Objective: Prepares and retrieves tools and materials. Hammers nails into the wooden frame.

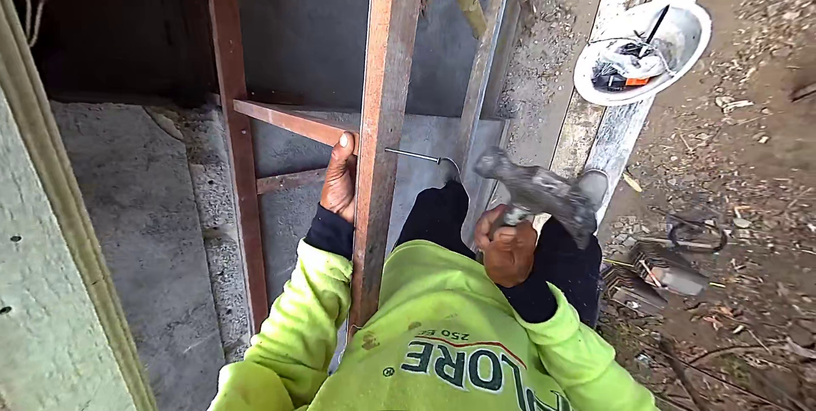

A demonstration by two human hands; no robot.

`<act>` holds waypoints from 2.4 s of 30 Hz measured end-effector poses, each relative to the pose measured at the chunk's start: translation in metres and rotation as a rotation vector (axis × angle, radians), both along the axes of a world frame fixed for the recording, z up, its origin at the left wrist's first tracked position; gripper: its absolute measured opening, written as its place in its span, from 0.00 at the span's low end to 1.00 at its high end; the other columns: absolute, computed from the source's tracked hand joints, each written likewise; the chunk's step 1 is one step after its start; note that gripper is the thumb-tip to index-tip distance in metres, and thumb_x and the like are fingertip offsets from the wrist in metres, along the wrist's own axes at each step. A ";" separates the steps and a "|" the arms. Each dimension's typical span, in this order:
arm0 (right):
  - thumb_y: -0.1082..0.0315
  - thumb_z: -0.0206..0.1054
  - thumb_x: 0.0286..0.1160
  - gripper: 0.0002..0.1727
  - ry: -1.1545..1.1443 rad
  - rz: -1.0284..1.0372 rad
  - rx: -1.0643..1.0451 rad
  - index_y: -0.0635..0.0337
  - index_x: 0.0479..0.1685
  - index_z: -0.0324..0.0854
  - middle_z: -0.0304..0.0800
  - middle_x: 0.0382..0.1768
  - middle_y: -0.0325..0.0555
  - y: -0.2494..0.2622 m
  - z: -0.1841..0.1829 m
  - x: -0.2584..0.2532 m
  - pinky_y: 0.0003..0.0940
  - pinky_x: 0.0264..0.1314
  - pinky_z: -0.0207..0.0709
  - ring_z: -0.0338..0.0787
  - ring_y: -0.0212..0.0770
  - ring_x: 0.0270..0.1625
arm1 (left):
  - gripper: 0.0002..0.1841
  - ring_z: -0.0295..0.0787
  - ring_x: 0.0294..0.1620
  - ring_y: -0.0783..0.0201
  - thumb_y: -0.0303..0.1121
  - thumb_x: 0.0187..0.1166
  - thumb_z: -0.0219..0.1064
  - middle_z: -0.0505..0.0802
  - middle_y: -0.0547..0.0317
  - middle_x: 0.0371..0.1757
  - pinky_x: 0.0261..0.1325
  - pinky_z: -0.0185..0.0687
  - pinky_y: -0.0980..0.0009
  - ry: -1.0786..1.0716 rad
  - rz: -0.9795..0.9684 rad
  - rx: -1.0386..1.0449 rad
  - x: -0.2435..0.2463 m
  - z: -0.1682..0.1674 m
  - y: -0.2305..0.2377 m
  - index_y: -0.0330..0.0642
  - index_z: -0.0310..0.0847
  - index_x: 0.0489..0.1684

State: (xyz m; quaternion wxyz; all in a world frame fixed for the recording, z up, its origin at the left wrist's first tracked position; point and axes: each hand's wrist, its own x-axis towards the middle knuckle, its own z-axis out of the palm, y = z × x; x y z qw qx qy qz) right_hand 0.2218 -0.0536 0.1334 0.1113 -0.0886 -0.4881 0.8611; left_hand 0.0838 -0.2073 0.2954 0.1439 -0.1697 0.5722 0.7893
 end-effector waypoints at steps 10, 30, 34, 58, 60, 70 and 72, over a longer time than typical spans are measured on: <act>0.25 0.46 0.81 0.36 0.225 -0.167 -0.388 0.48 0.29 0.78 0.71 0.15 0.31 0.022 0.012 -0.010 0.24 0.21 0.72 0.73 0.29 0.16 | 0.09 0.95 0.42 0.71 0.46 0.76 0.73 0.96 0.61 0.36 0.48 0.92 0.71 -0.012 0.057 -0.007 -0.003 0.001 0.004 0.53 0.89 0.35; 0.23 0.48 0.77 0.37 0.282 -0.189 -0.484 0.49 0.31 0.80 0.72 0.16 0.32 0.051 0.008 -0.008 0.27 0.24 0.73 0.73 0.31 0.17 | 0.10 0.94 0.41 0.73 0.46 0.79 0.70 0.96 0.64 0.34 0.47 0.92 0.73 0.005 0.040 -0.022 -0.004 -0.001 0.008 0.54 0.89 0.32; 0.31 0.49 0.86 0.36 0.052 -0.038 -0.044 0.54 0.26 0.78 0.72 0.14 0.31 0.000 -0.011 -0.004 0.23 0.19 0.72 0.74 0.24 0.16 | 0.10 0.94 0.41 0.74 0.48 0.77 0.72 0.96 0.65 0.35 0.48 0.91 0.74 0.013 0.019 -0.025 -0.002 -0.003 0.004 0.55 0.89 0.33; 0.30 0.44 0.87 0.39 -0.062 0.024 0.123 0.56 0.29 0.81 0.74 0.14 0.33 0.013 -0.003 0.001 0.24 0.20 0.72 0.75 0.24 0.17 | 0.10 0.94 0.40 0.77 0.49 0.79 0.69 0.96 0.67 0.35 0.45 0.91 0.77 0.050 -0.006 -0.102 -0.002 -0.001 0.008 0.57 0.89 0.36; 0.25 0.46 0.82 0.36 0.095 -0.131 -0.293 0.47 0.31 0.80 0.72 0.15 0.28 0.035 0.010 0.005 0.21 0.21 0.71 0.73 0.25 0.16 | 0.09 0.94 0.41 0.76 0.48 0.77 0.72 0.96 0.66 0.35 0.46 0.91 0.76 0.021 0.023 -0.074 0.003 0.000 0.010 0.57 0.89 0.34; 0.25 0.48 0.81 0.35 0.101 -0.099 -0.331 0.47 0.29 0.78 0.71 0.14 0.28 0.043 0.021 -0.001 0.22 0.20 0.70 0.72 0.26 0.15 | 0.09 0.95 0.43 0.74 0.48 0.74 0.75 0.97 0.64 0.38 0.49 0.92 0.74 0.017 0.061 -0.082 0.000 -0.001 0.011 0.55 0.90 0.37; 0.22 0.48 0.76 0.38 0.275 -0.216 -0.517 0.49 0.31 0.80 0.72 0.16 0.32 0.052 0.027 -0.008 0.28 0.24 0.74 0.73 0.32 0.16 | 0.10 0.95 0.43 0.73 0.49 0.73 0.75 0.97 0.63 0.38 0.49 0.92 0.73 0.011 0.066 -0.065 -0.001 -0.001 0.010 0.55 0.90 0.38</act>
